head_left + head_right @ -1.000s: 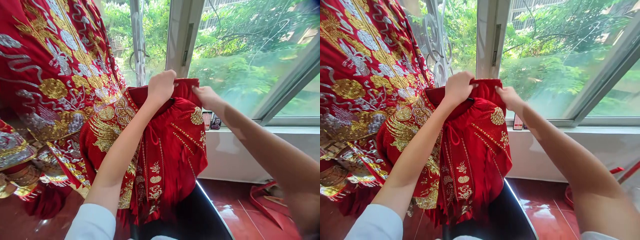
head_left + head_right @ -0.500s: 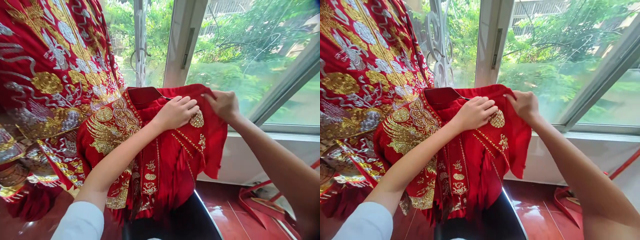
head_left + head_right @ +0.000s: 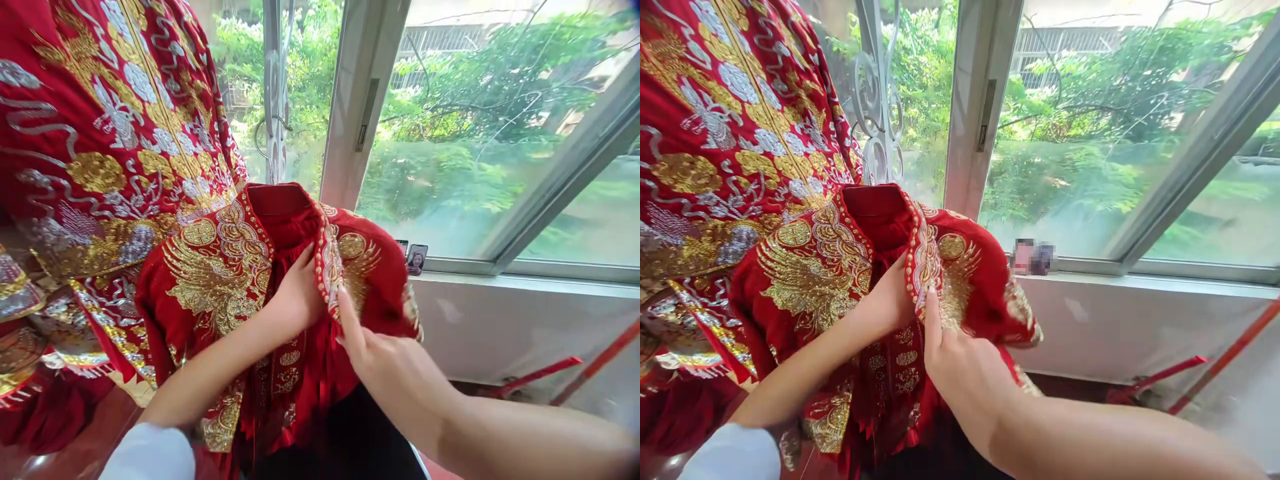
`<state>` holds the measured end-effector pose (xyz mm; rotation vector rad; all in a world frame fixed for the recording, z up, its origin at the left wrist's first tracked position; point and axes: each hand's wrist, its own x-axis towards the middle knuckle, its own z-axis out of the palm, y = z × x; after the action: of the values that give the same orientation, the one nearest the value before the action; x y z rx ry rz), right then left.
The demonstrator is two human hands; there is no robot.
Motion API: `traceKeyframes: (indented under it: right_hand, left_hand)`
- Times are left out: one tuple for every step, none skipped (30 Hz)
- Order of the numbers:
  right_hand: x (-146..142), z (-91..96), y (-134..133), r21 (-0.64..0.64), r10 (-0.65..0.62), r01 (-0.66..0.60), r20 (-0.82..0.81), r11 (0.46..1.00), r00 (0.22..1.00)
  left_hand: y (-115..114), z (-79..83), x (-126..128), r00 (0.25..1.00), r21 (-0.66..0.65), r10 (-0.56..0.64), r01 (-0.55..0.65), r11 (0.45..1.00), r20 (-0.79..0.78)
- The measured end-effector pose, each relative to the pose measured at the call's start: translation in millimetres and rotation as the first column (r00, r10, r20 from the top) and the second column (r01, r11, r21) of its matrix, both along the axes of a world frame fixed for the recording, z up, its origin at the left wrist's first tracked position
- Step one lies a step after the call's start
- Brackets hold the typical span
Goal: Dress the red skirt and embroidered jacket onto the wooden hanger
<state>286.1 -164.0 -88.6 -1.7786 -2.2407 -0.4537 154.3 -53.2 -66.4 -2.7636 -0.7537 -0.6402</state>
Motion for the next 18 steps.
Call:
traceKeyframes:
  right_hand:
    - [-0.7,-8.0,2.7,-0.093,0.017,-0.016,0.019,0.996,1.000]
    - [2.0,-8.3,8.5,-0.147,0.026,-0.022,0.021,0.989,0.999]
    - [7.3,-1.6,17.2,-0.149,0.037,-0.038,-0.007,0.988,0.999]
    - [14.3,10.5,28.1,-0.110,0.054,-0.061,-0.063,0.992,0.997]
    - [21.9,26.0,40.9,-0.034,0.094,-0.100,-0.142,0.994,0.985]
    - [29.1,42.8,55.0,0.082,0.156,-0.141,-0.227,0.987,0.961]
    - [35.1,59.0,70.0,0.201,0.223,-0.168,-0.290,0.965,0.931]
    - [39.3,73.4,85.4,0.284,0.298,-0.211,-0.310,0.935,0.903]
    - [41.4,85.0,100.5,0.330,0.368,-0.264,-0.311,0.906,0.876]
    - [41.5,93.8,114.8,0.330,0.430,-0.327,-0.312,0.885,0.847]
    - [40.0,99.7,127.6,0.289,0.478,-0.397,-0.319,0.871,0.818]
    - [37.6,103.4,138.6,0.225,0.509,-0.457,-0.336,0.860,0.792]
    - [34.8,105.3,147.3,0.156,0.519,-0.499,-0.363,0.852,0.774]
    - [32.0,106.1,153.9,0.099,0.512,-0.519,-0.395,0.849,0.762]
    - [29.7,106.2,158.3,0.064,0.496,-0.522,-0.429,0.850,0.755]
    - [27.7,106.1,160.9,0.054,0.478,-0.516,-0.469,0.855,0.743]
    - [26.0,106.2,162.2,0.062,0.464,-0.510,-0.516,0.858,0.720]
    - [24.2,106.7,162.5,0.080,0.458,-0.508,-0.567,0.858,0.685]
  left_hand:
    - [-17.4,0.3,-18.5,0.998,-0.037,0.003,-0.005,0.999,-0.061]
    - [-32.2,3.8,-37.5,0.984,-0.147,0.022,-0.049,0.988,-0.177]
    - [-43.2,10.9,-55.5,0.970,-0.230,0.037,-0.094,0.969,-0.240]
    - [-49.6,21.1,-71.6,0.978,-0.249,0.047,-0.097,0.964,-0.201]
    - [-51.1,33.7,-84.8,0.992,-0.221,0.077,-0.097,0.971,-0.096]
    - [-47.9,47.6,-95.0,0.990,-0.156,0.133,-0.123,0.980,0.053]
    - [-40.3,61.5,-102.1,0.960,-0.083,0.191,-0.177,0.981,0.206]
    - [-29.2,74.3,-106.7,0.911,-0.033,0.252,-0.256,0.966,0.325]
    - [-15.5,85.3,-109.3,0.862,-0.015,0.312,-0.334,0.943,0.399]
    - [-0.6,93.9,-110.6,0.832,-0.026,0.357,-0.383,0.923,0.424]
    - [14.6,99.9,-110.9,0.827,-0.069,0.391,-0.398,0.915,0.403]
    - [28.7,103.5,-110.8,0.842,-0.124,0.389,-0.370,0.921,0.373]
    - [40.9,105.0,-110.4,0.868,-0.191,0.363,-0.315,0.930,0.337]
    - [50.5,104.9,-109.9,0.887,-0.254,0.329,-0.253,0.934,0.323]
    - [57.2,103.8,-109.2,0.897,-0.298,0.290,-0.191,0.935,0.335]
    - [61.2,102.2,-108.5,0.893,-0.322,0.261,-0.142,0.936,0.365]
    - [62.9,100.5,-107.6,0.878,-0.330,0.247,-0.110,0.937,0.409]
    - [63.0,99.1,-106.7,0.859,-0.339,0.256,-0.104,0.935,0.443]
